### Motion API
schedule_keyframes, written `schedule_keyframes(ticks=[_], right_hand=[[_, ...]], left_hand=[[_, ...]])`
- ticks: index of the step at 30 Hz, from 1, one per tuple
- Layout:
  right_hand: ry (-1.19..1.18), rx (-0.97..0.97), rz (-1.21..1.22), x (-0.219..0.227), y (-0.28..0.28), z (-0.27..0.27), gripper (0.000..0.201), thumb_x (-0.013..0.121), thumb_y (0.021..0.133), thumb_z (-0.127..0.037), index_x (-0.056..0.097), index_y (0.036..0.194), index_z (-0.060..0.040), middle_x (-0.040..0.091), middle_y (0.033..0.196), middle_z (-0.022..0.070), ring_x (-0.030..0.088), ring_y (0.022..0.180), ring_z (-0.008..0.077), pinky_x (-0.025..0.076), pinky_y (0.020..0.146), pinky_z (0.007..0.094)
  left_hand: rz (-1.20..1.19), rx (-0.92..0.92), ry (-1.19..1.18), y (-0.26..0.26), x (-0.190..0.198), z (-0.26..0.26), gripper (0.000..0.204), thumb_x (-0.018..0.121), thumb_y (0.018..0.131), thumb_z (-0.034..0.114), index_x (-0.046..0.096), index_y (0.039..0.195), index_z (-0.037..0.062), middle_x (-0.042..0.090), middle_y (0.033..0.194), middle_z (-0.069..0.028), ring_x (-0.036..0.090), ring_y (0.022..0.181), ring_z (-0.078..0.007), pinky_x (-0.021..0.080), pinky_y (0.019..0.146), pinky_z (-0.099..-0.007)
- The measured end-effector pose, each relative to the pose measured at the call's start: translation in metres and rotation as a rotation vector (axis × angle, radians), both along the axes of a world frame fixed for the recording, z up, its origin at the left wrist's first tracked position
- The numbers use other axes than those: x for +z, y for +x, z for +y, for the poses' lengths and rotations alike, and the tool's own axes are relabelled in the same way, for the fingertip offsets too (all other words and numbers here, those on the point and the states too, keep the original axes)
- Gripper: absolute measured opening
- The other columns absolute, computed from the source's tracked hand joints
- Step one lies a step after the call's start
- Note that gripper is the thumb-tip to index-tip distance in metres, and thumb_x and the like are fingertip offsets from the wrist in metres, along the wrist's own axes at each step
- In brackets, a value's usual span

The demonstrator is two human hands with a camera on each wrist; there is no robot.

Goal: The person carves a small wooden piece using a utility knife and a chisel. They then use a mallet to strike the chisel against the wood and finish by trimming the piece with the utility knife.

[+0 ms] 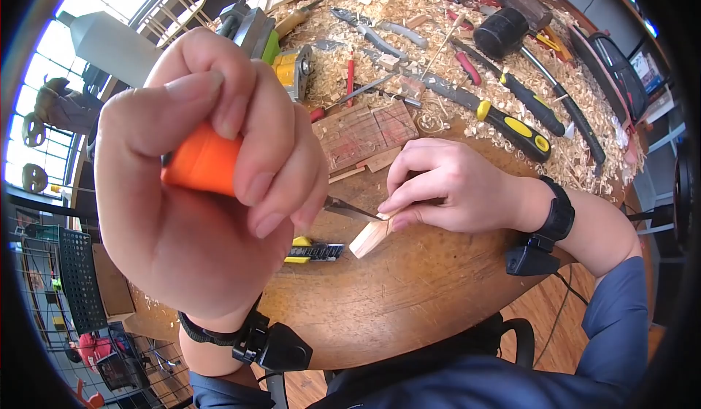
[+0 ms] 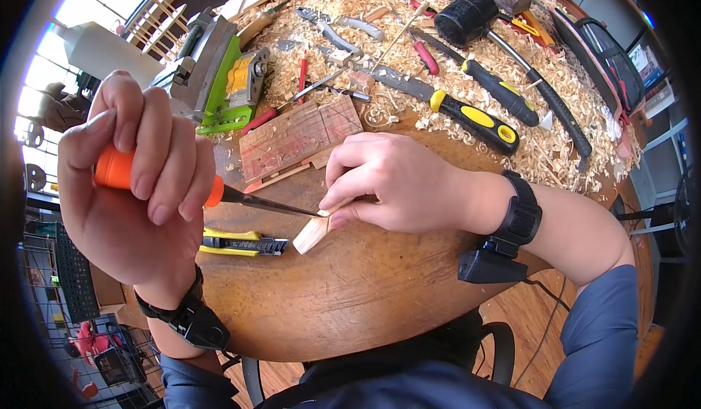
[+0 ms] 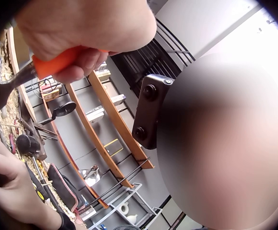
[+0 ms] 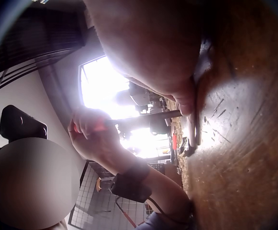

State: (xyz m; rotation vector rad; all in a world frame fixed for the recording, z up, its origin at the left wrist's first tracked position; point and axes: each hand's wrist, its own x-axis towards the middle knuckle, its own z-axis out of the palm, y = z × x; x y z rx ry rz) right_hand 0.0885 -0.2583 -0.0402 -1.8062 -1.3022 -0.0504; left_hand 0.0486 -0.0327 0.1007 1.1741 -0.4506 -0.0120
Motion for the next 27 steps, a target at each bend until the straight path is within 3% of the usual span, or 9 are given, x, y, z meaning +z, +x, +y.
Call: schedule_keyframes(ticks=[11, 13, 17, 19, 27], right_hand=[[0.012, 0.005, -0.014, -0.002, 0.0, 0.0, 0.019, 0.09, 0.083, -0.015, 0.083, 0.101, -0.0107, 0.071, 0.097, 0.0022, 0.066, 0.089, 0.0229, 0.054, 0.08, 0.0376], [0.006, 0.004, -0.023, -0.002, 0.0, 0.001, 0.019, 0.089, 0.083, -0.015, 0.083, 0.101, -0.0105, 0.071, 0.097, 0.0022, 0.066, 0.09, 0.0229, 0.054, 0.081, 0.0378], [0.002, -0.005, -0.036, -0.001, 0.0, 0.001, 0.019, 0.089, 0.084, -0.015, 0.083, 0.101, -0.0107, 0.071, 0.097, 0.0021, 0.067, 0.09, 0.023, 0.054, 0.081, 0.038], [-0.009, 0.0, -0.029, 0.001, 0.0, 0.001, 0.019, 0.089, 0.084, -0.015, 0.083, 0.101, -0.0106, 0.071, 0.097, 0.0022, 0.067, 0.091, 0.0231, 0.055, 0.082, 0.0382], [-0.084, 0.01, -0.007, 0.007, 0.0, 0.001, 0.019, 0.088, 0.087, -0.017, 0.083, 0.103, -0.0103, 0.072, 0.099, 0.0032, 0.068, 0.094, 0.024, 0.056, 0.085, 0.0377]], left_hand=[[0.056, 0.057, -0.001, -0.001, -0.002, -0.005, 0.022, 0.042, 0.106, 0.022, 0.04, 0.087, 0.0108, 0.042, 0.061, 0.0007, 0.032, 0.041, -0.0081, 0.033, 0.04, -0.0256], [-0.089, -0.089, 0.018, 0.001, -0.009, -0.003, 0.023, 0.043, 0.106, 0.023, 0.04, 0.087, 0.011, 0.041, 0.06, 0.0014, 0.031, 0.04, -0.0083, 0.031, 0.039, -0.0263], [-0.118, -0.088, 0.033, -0.005, -0.007, -0.01, 0.023, 0.043, 0.106, 0.024, 0.04, 0.087, 0.0115, 0.039, 0.059, 0.0025, 0.029, 0.04, -0.0083, 0.03, 0.038, -0.0268], [0.05, 0.037, -0.051, -0.005, -0.006, -0.008, 0.022, 0.043, 0.105, 0.024, 0.041, 0.087, 0.0118, 0.038, 0.058, 0.0031, 0.027, 0.04, -0.008, 0.029, 0.038, -0.0269], [0.116, 0.13, -0.163, -0.006, -0.006, -0.006, 0.022, 0.041, 0.103, 0.023, 0.04, 0.084, 0.012, 0.035, 0.057, 0.0037, 0.025, 0.04, -0.0079, 0.026, 0.038, -0.0268]])
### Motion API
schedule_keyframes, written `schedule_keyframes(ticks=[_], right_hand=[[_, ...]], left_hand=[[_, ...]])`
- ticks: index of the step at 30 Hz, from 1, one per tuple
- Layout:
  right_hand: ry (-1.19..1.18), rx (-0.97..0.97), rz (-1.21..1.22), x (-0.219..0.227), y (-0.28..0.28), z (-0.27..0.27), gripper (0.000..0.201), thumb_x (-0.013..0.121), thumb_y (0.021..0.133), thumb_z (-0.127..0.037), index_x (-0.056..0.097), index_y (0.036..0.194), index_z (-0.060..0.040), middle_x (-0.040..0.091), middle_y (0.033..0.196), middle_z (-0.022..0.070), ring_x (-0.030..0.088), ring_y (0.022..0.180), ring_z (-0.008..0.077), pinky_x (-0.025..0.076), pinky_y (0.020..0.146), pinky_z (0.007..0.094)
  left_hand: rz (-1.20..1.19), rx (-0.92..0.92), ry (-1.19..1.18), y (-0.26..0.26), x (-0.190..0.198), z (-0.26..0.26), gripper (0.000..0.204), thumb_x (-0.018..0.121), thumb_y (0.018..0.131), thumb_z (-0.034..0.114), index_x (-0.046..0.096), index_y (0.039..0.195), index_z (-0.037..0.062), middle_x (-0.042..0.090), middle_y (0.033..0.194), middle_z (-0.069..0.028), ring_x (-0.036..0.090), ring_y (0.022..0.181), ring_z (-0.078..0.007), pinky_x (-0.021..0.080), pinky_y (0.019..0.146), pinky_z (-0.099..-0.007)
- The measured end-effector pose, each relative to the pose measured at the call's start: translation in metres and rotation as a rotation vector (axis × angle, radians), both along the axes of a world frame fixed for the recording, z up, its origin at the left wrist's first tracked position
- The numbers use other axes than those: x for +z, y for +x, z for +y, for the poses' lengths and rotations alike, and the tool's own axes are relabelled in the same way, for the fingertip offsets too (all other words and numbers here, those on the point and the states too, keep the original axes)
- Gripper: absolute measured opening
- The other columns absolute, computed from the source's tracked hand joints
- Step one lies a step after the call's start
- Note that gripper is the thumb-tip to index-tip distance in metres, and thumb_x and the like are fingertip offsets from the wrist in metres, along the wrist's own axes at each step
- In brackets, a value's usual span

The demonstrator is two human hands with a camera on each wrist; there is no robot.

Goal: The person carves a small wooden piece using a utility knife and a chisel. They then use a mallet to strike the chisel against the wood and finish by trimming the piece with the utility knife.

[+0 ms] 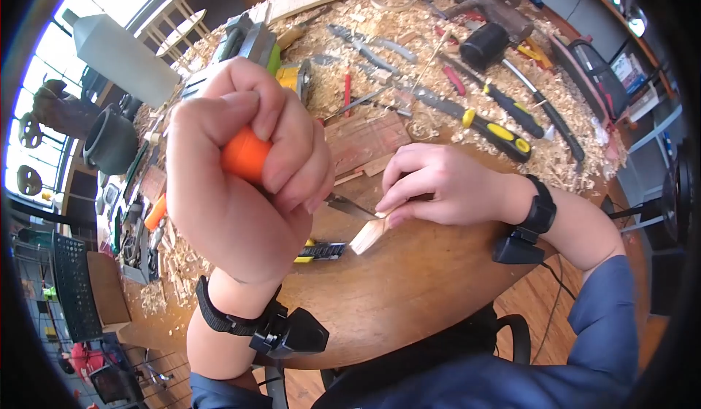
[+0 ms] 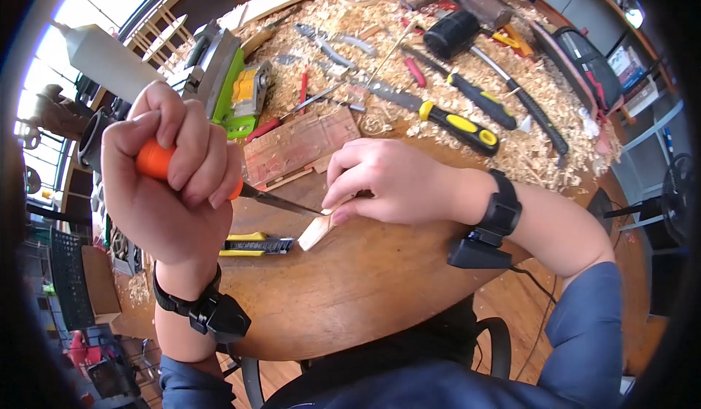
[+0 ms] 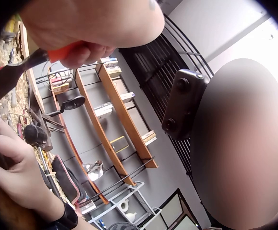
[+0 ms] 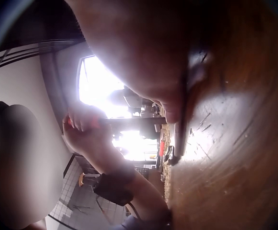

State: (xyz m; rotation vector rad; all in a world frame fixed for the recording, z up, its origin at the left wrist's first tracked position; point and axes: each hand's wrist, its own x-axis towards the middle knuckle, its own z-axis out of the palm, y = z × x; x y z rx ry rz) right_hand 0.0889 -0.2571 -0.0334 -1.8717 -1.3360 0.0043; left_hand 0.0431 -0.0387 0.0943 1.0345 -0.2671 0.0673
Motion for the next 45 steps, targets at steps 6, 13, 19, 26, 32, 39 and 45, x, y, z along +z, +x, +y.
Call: schedule_keyframes(ticks=[6, 13, 19, 26, 32, 39, 45], right_hand=[[-0.105, -0.157, -0.12, 0.062, -0.003, -0.036, 0.017, 0.085, 0.092, -0.017, 0.082, 0.106, -0.008, 0.073, 0.105, 0.009, 0.07, 0.103, 0.0267, 0.057, 0.09, 0.0378], [-0.584, -1.057, -0.179, 0.077, -0.025, -0.2, 0.035, 0.081, 0.092, -0.027, 0.073, 0.118, -0.005, 0.073, 0.104, 0.0144, 0.071, 0.099, 0.0304, 0.056, 0.089, 0.041], [-0.595, -1.033, -0.172, 0.063, -0.022, -0.213, 0.036, 0.078, 0.086, -0.021, 0.072, 0.117, -0.0033, 0.073, 0.102, 0.014, 0.071, 0.097, 0.0341, 0.056, 0.089, 0.0446], [-0.735, -1.092, -0.007, 0.077, -0.002, -0.194, 0.039, 0.079, 0.081, -0.024, 0.075, 0.113, -0.0016, 0.074, 0.098, 0.0211, 0.073, 0.096, 0.0392, 0.056, 0.088, 0.048], [-0.615, -1.042, 0.148, 0.101, 0.011, -0.199, 0.041, 0.077, 0.097, -0.036, 0.072, 0.114, 0.0001, 0.072, 0.1, 0.0202, 0.071, 0.087, 0.0317, 0.055, 0.083, 0.0445], [-0.255, -1.066, 0.051, 0.153, -0.024, -0.17, 0.028, 0.072, 0.106, -0.028, 0.067, 0.104, -0.0005, 0.06, 0.075, -0.0003, 0.052, 0.069, 0.0096, 0.044, 0.066, 0.0311], [-0.137, -0.769, -0.223, 0.247, -0.055, -0.121, 0.026, 0.065, 0.108, -0.019, 0.064, 0.121, 0.0038, 0.066, 0.091, 0.0023, 0.06, 0.079, 0.0082, 0.049, 0.075, 0.0242]], left_hand=[[0.039, 0.034, 0.046, 0.001, -0.004, 0.0, 0.023, 0.043, 0.101, 0.024, 0.039, 0.082, 0.0125, 0.031, 0.055, 0.0039, 0.021, 0.039, -0.0081, 0.023, 0.037, -0.0274], [-0.059, -0.032, 0.05, 0.002, -0.009, 0.003, 0.021, 0.049, 0.103, 0.008, 0.053, 0.083, 0.0044, 0.047, 0.061, 0.0014, 0.038, 0.048, -0.0057, 0.029, 0.042, -0.0249], [-0.095, 0.001, 0.235, -0.001, -0.006, -0.013, 0.025, 0.062, 0.106, 0.008, 0.051, 0.084, 0.0061, 0.045, 0.06, 0.0032, 0.035, 0.046, -0.0045, 0.027, 0.042, -0.0254], [-0.175, 0.043, 0.303, 0.004, -0.014, -0.016, 0.026, 0.068, 0.105, 0.011, 0.053, 0.084, 0.0059, 0.05, 0.059, 0.0039, 0.04, 0.045, -0.0035, 0.026, 0.041, -0.0247], [-0.176, -0.009, 0.278, 0.007, -0.015, -0.015, 0.029, 0.071, 0.104, 0.013, 0.053, 0.082, 0.0067, 0.051, 0.06, 0.0039, 0.042, 0.046, -0.0032, 0.029, 0.041, -0.0238], [-0.172, 0.047, 0.31, 0.006, -0.019, -0.014, 0.03, 0.074, 0.102, 0.013, 0.054, 0.08, 0.0066, 0.054, 0.061, 0.0044, 0.045, 0.047, -0.0025, 0.03, 0.042, -0.0232], [-0.147, 0.075, 0.336, 0.002, -0.016, -0.019, 0.033, 0.076, 0.101, 0.013, 0.054, 0.077, 0.0066, 0.055, 0.061, 0.0043, 0.046, 0.049, -0.0018, 0.03, 0.043, -0.0227]])
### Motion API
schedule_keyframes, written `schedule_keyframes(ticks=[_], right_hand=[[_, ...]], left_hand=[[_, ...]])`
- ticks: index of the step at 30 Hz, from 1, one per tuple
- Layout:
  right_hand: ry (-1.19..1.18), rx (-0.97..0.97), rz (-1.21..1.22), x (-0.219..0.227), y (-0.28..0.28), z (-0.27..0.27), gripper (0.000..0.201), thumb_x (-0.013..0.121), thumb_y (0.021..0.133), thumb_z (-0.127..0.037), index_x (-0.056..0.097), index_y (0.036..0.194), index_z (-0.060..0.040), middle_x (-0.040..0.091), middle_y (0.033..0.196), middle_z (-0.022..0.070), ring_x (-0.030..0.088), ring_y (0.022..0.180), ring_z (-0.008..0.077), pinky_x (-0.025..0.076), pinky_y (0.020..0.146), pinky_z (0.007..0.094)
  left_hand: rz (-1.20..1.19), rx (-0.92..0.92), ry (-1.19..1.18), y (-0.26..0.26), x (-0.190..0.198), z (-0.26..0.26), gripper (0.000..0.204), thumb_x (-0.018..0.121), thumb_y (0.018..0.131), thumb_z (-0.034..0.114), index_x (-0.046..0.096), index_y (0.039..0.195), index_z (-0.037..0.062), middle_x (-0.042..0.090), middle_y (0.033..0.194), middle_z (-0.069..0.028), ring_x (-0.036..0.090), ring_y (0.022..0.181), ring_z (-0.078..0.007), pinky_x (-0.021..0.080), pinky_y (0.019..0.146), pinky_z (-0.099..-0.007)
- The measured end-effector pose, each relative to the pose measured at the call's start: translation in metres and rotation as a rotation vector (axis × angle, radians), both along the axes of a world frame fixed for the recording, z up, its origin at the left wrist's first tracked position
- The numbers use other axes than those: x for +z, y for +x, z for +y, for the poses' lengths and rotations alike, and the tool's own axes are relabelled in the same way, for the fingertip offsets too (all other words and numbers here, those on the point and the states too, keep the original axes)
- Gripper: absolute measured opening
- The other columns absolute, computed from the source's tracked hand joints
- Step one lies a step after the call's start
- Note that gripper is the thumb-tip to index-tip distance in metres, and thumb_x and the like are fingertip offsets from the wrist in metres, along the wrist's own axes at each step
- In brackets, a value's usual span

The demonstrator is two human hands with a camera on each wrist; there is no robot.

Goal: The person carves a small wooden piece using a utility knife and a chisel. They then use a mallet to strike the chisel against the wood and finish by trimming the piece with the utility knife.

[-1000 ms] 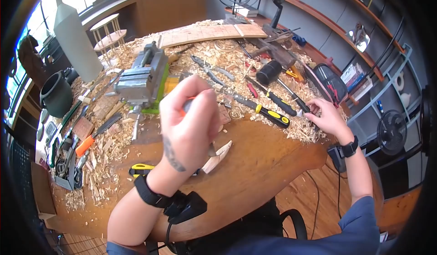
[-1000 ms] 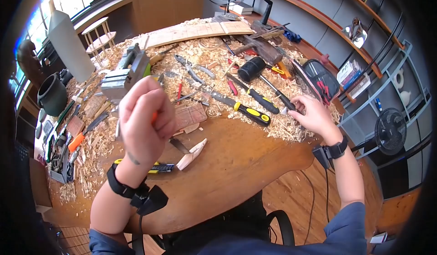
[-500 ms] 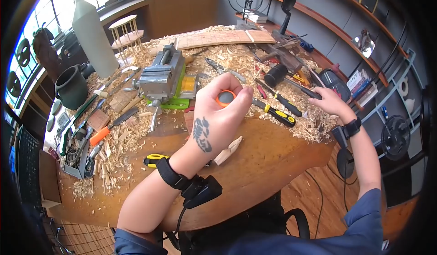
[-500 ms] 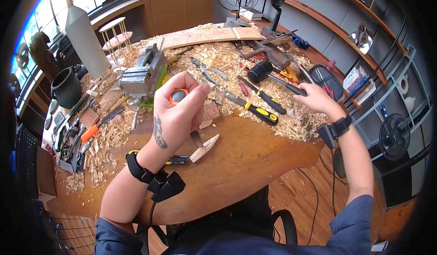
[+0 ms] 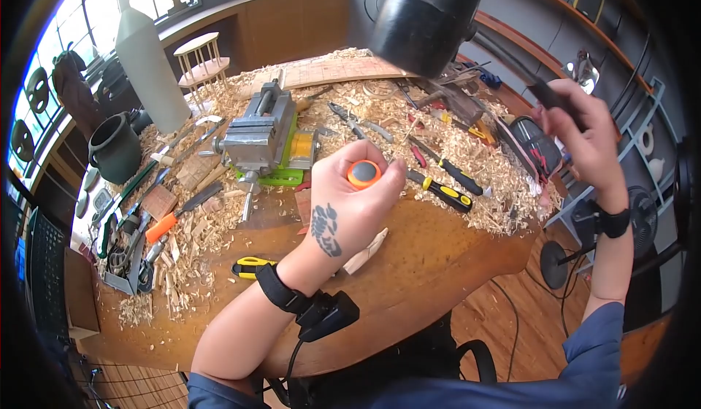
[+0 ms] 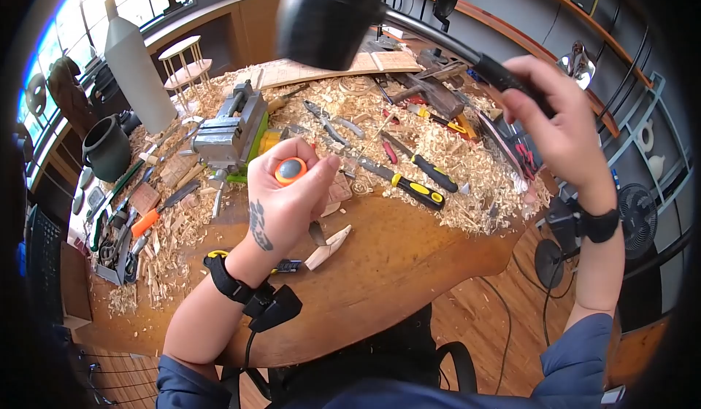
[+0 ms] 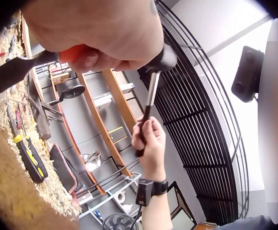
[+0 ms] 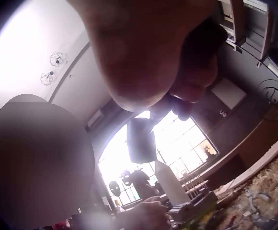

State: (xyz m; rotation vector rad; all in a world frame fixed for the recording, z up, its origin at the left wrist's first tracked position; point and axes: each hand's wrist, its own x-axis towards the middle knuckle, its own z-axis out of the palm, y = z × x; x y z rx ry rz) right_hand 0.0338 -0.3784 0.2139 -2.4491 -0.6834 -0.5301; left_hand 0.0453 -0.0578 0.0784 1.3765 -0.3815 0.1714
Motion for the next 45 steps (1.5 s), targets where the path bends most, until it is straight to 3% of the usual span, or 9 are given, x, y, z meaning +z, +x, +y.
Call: schedule_keyframes(ticks=[6, 11, 21, 23, 34, 36, 37, 39, 45], right_hand=[[-0.402, 0.145, -0.47, 0.039, -0.026, 0.034, 0.042, 0.077, 0.099, -0.032, 0.075, 0.121, 0.0029, 0.079, 0.104, 0.0146, 0.073, 0.085, 0.022, 0.054, 0.079, 0.0327], [-0.397, 0.059, -0.477, 0.036, -0.037, 0.032, 0.044, 0.078, 0.098, -0.032, 0.074, 0.123, 0.0039, 0.078, 0.105, 0.0147, 0.074, 0.088, 0.0231, 0.055, 0.081, 0.0326], [-0.353, 0.095, -0.483, 0.014, -0.026, 0.015, 0.04, 0.08, 0.093, -0.02, 0.074, 0.125, 0.0036, 0.078, 0.101, 0.0157, 0.075, 0.084, 0.0236, 0.057, 0.077, 0.034], [-0.41, 0.142, -0.237, 0.005, -0.03, 0.031, 0.038, 0.082, 0.087, -0.012, 0.076, 0.122, 0.001, 0.075, 0.09, 0.0142, 0.072, 0.074, 0.0278, 0.053, 0.066, 0.0365], [-0.296, 0.031, -0.54, 0.013, -0.025, 0.021, 0.037, 0.081, 0.09, -0.009, 0.076, 0.125, 0.002, 0.078, 0.097, 0.0139, 0.071, 0.077, 0.0231, 0.055, 0.072, 0.0325], [-0.415, 0.167, -0.525, 0.0, -0.023, 0.032, 0.037, 0.084, 0.084, -0.007, 0.077, 0.12, 0.0012, 0.074, 0.088, 0.0149, 0.068, 0.069, 0.0261, 0.053, 0.065, 0.0335], [-0.367, 0.139, -0.339, -0.009, -0.031, 0.037, 0.034, 0.084, 0.084, -0.006, 0.077, 0.117, -0.0001, 0.07, 0.081, 0.0131, 0.064, 0.063, 0.0267, 0.049, 0.058, 0.0349], [-0.43, 0.125, -0.42, -0.001, -0.028, 0.037, 0.036, 0.084, 0.084, -0.007, 0.077, 0.119, -0.001, 0.069, 0.079, 0.011, 0.062, 0.06, 0.0251, 0.046, 0.056, 0.0359], [-0.434, 0.073, -0.71, 0.023, -0.017, 0.022, 0.034, 0.078, 0.097, -0.011, 0.075, 0.128, 0.0002, 0.075, 0.093, 0.0112, 0.068, 0.069, 0.0167, 0.052, 0.064, 0.0307]], left_hand=[[0.044, -0.034, -0.075, -0.007, 0.008, -0.003, 0.034, 0.078, 0.101, 0.014, 0.056, 0.075, 0.0072, 0.058, 0.063, 0.0048, 0.048, 0.052, -0.0008, 0.032, 0.046, -0.0219], [-0.139, 0.0, 0.059, -0.006, -0.015, -0.011, 0.041, 0.075, 0.102, 0.016, 0.054, 0.068, 0.0081, 0.056, 0.063, 0.006, 0.045, 0.058, -0.0014, 0.033, 0.051, -0.0245], [0.104, -0.058, -0.026, -0.005, -0.013, -0.01, 0.037, 0.074, 0.102, 0.014, 0.056, 0.069, 0.01, 0.054, 0.06, 0.0058, 0.043, 0.051, -0.0043, 0.032, 0.048, -0.0259], [-0.042, 0.03, -0.024, -0.003, -0.02, -0.012, 0.034, 0.073, 0.102, 0.014, 0.059, 0.071, 0.0102, 0.054, 0.06, 0.0052, 0.044, 0.051, -0.0045, 0.033, 0.048, -0.0264], [0.102, -0.135, -0.083, 0.002, -0.02, 0.0, 0.023, 0.073, 0.101, 0.009, 0.066, 0.079, 0.0046, 0.058, 0.071, 0.0084, 0.048, 0.07, -0.0011, 0.039, 0.06, -0.0264], [0.053, -0.041, -0.057, -0.002, -0.015, -0.008, 0.035, 0.071, 0.102, 0.01, 0.054, 0.071, 0.009, 0.054, 0.059, 0.0031, 0.045, 0.05, -0.0055, 0.033, 0.047, -0.0273], [0.028, 0.033, -0.068, -0.001, -0.015, -0.011, 0.033, 0.071, 0.102, 0.009, 0.055, 0.073, 0.0089, 0.054, 0.059, 0.0033, 0.045, 0.05, -0.0055, 0.033, 0.047, -0.0272], [0.078, -0.042, -0.102, -0.003, -0.01, -0.007, 0.031, 0.071, 0.102, 0.009, 0.056, 0.074, 0.009, 0.055, 0.06, 0.0029, 0.045, 0.05, -0.0054, 0.034, 0.047, -0.0272], [0.085, -0.069, -0.06, 0.002, -0.015, -0.005, 0.036, 0.071, 0.102, 0.008, 0.054, 0.07, 0.0095, 0.053, 0.058, 0.0027, 0.044, 0.049, -0.0057, 0.031, 0.046, -0.027]])
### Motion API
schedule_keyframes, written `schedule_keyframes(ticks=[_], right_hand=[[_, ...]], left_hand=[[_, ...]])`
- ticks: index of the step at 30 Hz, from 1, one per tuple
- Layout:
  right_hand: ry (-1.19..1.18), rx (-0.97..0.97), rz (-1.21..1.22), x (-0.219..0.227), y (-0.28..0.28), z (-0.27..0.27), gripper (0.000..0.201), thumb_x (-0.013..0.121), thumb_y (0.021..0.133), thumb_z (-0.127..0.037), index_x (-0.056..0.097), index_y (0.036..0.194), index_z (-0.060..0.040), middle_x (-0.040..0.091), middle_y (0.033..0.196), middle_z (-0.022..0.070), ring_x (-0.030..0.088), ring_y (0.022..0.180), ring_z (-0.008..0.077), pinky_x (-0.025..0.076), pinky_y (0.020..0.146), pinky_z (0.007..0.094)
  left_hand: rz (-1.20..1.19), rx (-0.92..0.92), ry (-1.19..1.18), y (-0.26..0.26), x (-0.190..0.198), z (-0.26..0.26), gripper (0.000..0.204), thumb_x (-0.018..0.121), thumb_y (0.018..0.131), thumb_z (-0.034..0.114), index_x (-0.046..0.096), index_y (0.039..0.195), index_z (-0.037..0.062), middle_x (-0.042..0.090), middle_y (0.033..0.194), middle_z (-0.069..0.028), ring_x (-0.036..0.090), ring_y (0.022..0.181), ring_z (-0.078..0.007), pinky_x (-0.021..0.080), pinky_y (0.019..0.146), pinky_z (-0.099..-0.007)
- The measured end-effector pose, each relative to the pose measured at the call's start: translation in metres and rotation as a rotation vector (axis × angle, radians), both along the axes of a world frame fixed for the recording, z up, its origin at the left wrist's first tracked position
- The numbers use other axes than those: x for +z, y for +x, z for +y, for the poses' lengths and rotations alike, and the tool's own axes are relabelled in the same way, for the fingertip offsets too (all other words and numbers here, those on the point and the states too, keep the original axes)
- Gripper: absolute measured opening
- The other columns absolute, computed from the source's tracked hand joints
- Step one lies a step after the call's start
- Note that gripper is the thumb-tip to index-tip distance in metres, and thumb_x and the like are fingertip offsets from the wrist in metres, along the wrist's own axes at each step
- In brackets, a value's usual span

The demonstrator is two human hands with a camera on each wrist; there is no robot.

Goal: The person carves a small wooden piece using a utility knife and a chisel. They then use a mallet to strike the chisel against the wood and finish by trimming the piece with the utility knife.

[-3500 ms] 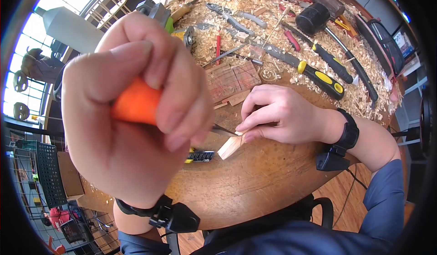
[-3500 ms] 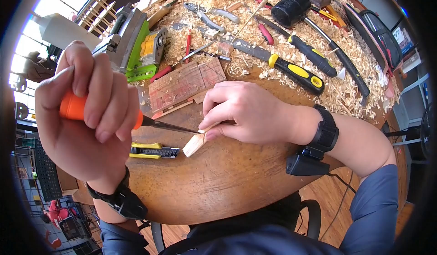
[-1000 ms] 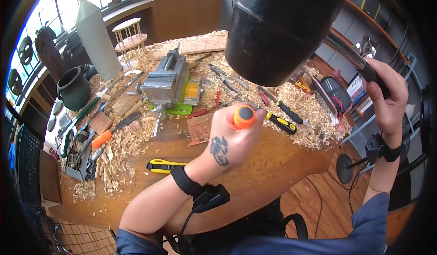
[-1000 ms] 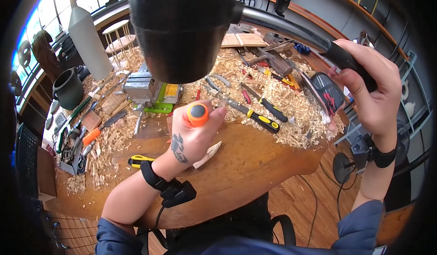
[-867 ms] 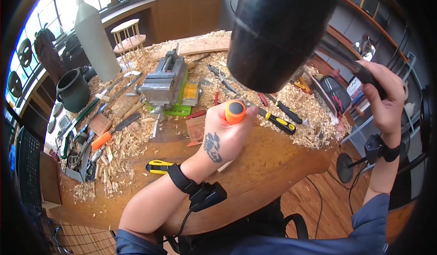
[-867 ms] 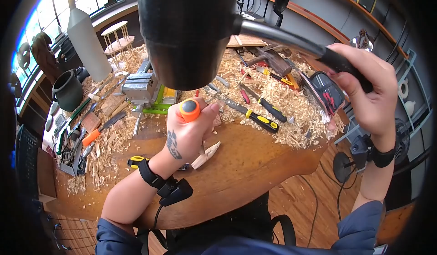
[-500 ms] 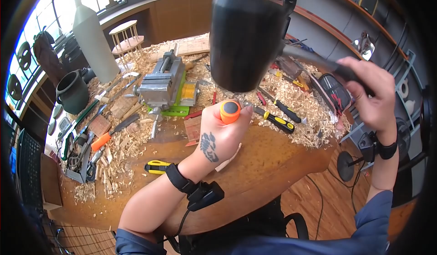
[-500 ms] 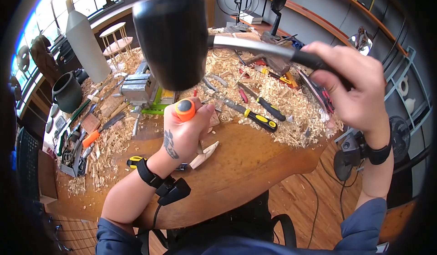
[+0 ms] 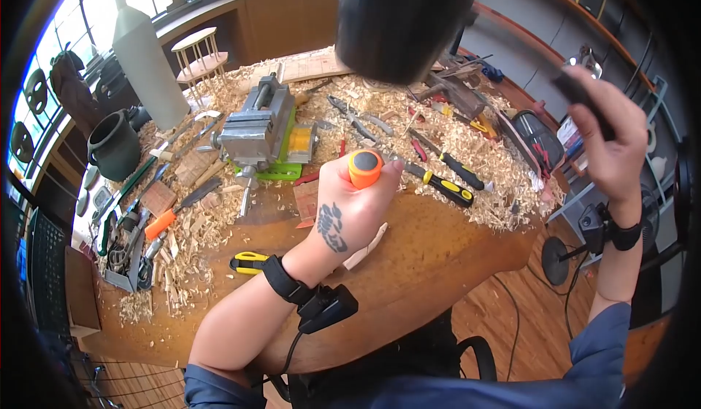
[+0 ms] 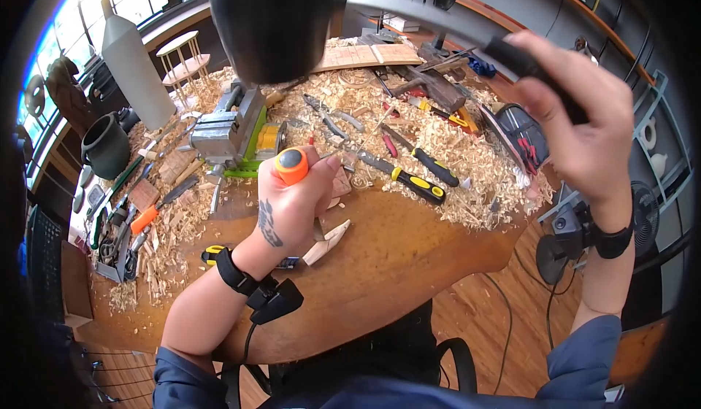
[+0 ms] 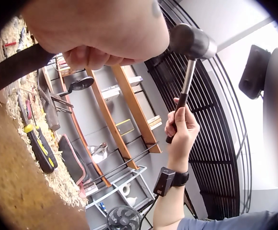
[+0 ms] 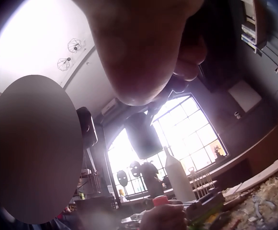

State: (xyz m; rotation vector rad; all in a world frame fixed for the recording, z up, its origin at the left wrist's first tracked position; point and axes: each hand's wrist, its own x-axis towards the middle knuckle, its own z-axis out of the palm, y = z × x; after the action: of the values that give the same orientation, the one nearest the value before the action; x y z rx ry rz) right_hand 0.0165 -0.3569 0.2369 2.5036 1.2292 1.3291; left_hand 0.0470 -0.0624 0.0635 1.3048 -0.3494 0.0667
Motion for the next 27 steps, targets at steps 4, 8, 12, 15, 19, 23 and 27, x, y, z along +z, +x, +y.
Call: schedule_keyframes(ticks=[4, 8, 12, 15, 19, 23, 27], right_hand=[[0.173, -0.107, 0.071, -0.02, -0.011, 0.001, 0.037, 0.08, 0.096, -0.012, 0.076, 0.13, -0.0001, 0.072, 0.088, 0.0084, 0.067, 0.07, 0.0132, 0.054, 0.067, 0.0293], [0.059, -0.013, 0.341, -0.04, -0.011, 0.019, 0.038, 0.084, 0.082, -0.003, 0.077, 0.119, 0.001, 0.07, 0.082, 0.0144, 0.067, 0.065, 0.0279, 0.05, 0.059, 0.037], [-0.012, -0.053, 0.215, -0.022, -0.008, 0.013, 0.036, 0.081, 0.089, -0.009, 0.076, 0.124, 0.0007, 0.071, 0.082, 0.0118, 0.065, 0.065, 0.0242, 0.05, 0.061, 0.0342], [0.038, -0.081, 0.059, -0.012, -0.004, -0.004, 0.034, 0.078, 0.098, -0.014, 0.075, 0.128, 0.0001, 0.074, 0.088, 0.0097, 0.065, 0.07, 0.0169, 0.05, 0.065, 0.0294], [0.129, -0.029, 0.082, -0.029, -0.009, -0.002, 0.037, 0.081, 0.091, -0.008, 0.075, 0.127, 0.0024, 0.075, 0.089, 0.0112, 0.069, 0.071, 0.0195, 0.052, 0.066, 0.0298], [0.033, 0.094, 0.281, -0.056, -0.011, 0.021, 0.041, 0.086, 0.082, -0.006, 0.078, 0.121, -0.0004, 0.068, 0.076, 0.0096, 0.064, 0.06, 0.0229, 0.046, 0.053, 0.0336], [-0.017, 0.015, 0.143, -0.033, -0.009, 0.025, 0.036, 0.084, 0.088, -0.012, 0.078, 0.121, -0.001, 0.07, 0.08, 0.0102, 0.065, 0.064, 0.0241, 0.05, 0.06, 0.0343]], left_hand=[[-0.028, 0.009, -0.003, 0.001, -0.004, -0.001, 0.036, 0.071, 0.101, 0.007, 0.053, 0.07, 0.0091, 0.053, 0.058, 0.0027, 0.044, 0.049, -0.0057, 0.03, 0.046, -0.0271], [0.027, 0.031, -0.087, -0.002, 0.002, -0.002, 0.034, 0.07, 0.101, 0.006, 0.054, 0.072, 0.0087, 0.053, 0.059, 0.0028, 0.043, 0.049, -0.0052, 0.03, 0.046, -0.027], [0.033, -0.048, -0.07, -0.003, -0.004, 0.0, 0.028, 0.072, 0.101, 0.009, 0.061, 0.075, 0.0067, 0.058, 0.07, 0.0092, 0.048, 0.067, -0.0001, 0.038, 0.059, -0.0254], [0.016, -0.048, -0.003, 0.0, -0.004, 0.003, 0.031, 0.072, 0.101, 0.01, 0.06, 0.073, 0.0068, 0.057, 0.069, 0.0089, 0.046, 0.067, -0.0007, 0.038, 0.058, -0.026], [-0.009, -0.014, 0.016, -0.001, -0.002, 0.0, 0.035, 0.071, 0.101, 0.01, 0.055, 0.07, 0.008, 0.053, 0.062, 0.0065, 0.043, 0.058, -0.0032, 0.034, 0.053, -0.0267], [-0.097, 0.047, 0.073, 0.001, -0.005, -0.001, 0.038, 0.07, 0.102, 0.011, 0.053, 0.068, 0.0095, 0.05, 0.057, 0.0041, 0.04, 0.05, -0.0057, 0.03, 0.048, -0.0283], [-0.061, 0.023, 0.007, -0.003, -0.003, -0.005, 0.038, 0.07, 0.102, 0.01, 0.052, 0.068, 0.0106, 0.05, 0.056, 0.0046, 0.04, 0.049, -0.0048, 0.029, 0.048, -0.0278]])
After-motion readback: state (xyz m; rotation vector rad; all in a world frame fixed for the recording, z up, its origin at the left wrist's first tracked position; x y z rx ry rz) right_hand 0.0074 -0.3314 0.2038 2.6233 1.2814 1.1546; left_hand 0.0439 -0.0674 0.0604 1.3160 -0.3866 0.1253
